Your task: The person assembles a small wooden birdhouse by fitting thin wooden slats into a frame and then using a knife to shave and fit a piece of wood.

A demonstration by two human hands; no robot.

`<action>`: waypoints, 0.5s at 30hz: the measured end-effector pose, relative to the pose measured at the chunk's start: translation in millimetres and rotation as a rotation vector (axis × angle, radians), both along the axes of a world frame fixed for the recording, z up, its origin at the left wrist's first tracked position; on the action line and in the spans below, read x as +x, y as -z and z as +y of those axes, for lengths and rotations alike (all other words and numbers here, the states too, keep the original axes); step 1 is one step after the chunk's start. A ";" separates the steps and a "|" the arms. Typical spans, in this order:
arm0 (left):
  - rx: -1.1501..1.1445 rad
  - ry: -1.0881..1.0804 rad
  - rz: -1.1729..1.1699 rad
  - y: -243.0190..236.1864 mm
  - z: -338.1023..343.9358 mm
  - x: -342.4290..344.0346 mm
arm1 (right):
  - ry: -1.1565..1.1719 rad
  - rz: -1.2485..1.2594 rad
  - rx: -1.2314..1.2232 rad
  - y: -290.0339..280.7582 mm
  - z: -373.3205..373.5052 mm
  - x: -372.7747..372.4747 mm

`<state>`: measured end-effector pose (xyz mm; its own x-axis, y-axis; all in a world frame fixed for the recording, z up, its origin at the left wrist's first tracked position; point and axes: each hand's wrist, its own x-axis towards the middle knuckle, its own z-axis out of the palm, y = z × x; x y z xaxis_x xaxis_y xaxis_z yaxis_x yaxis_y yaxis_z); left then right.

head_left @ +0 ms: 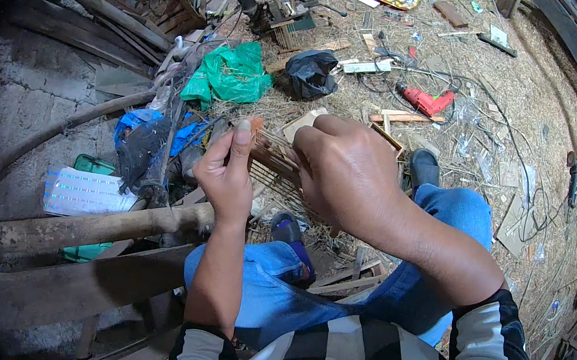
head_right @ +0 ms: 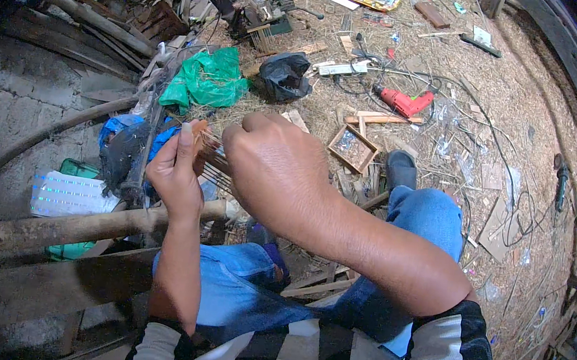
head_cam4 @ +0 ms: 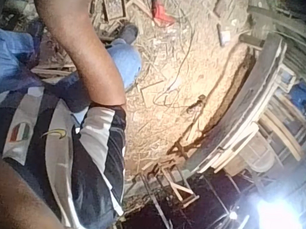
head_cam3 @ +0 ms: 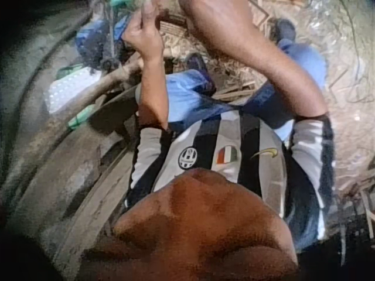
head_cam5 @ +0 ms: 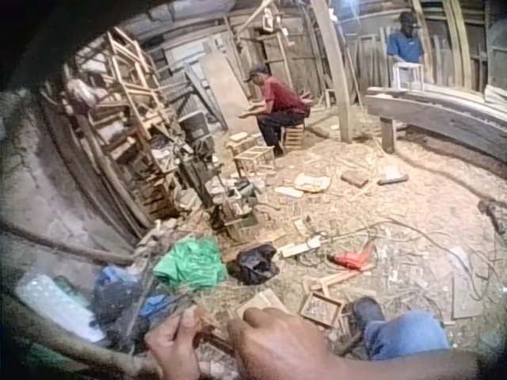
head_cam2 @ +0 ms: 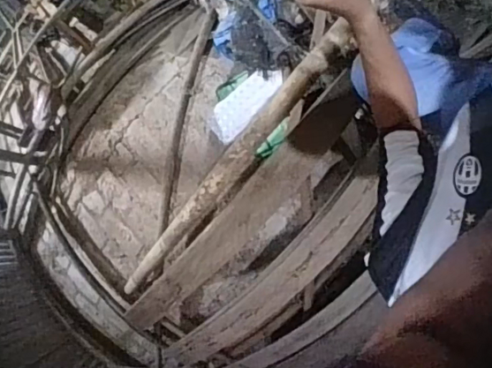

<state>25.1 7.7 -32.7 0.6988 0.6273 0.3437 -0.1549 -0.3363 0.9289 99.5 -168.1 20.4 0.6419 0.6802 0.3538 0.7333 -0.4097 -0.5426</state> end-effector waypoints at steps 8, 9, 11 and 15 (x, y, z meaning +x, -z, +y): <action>-0.028 -0.007 0.005 0.6 -0.4 0.5 | 0.030 -0.019 0.044 7.3 3.1 0.3; -0.001 -0.004 0.006 2.7 2.3 -0.2 | 0.029 -0.019 0.045 7.7 3.4 0.1; 0.026 0.001 0.007 5.7 5.1 -0.8 | 0.032 -0.056 0.079 8.9 3.6 -0.1; 0.090 -0.010 0.014 7.7 5.1 -2.5 | 0.053 -0.094 0.064 12.2 6.0 -3.0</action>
<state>22.6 12.8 -40.5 0.6978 0.6013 0.3893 -0.1388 -0.4197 0.8970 96.6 -162.2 8.2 0.6388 0.6199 0.4557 0.7600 -0.4160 -0.4993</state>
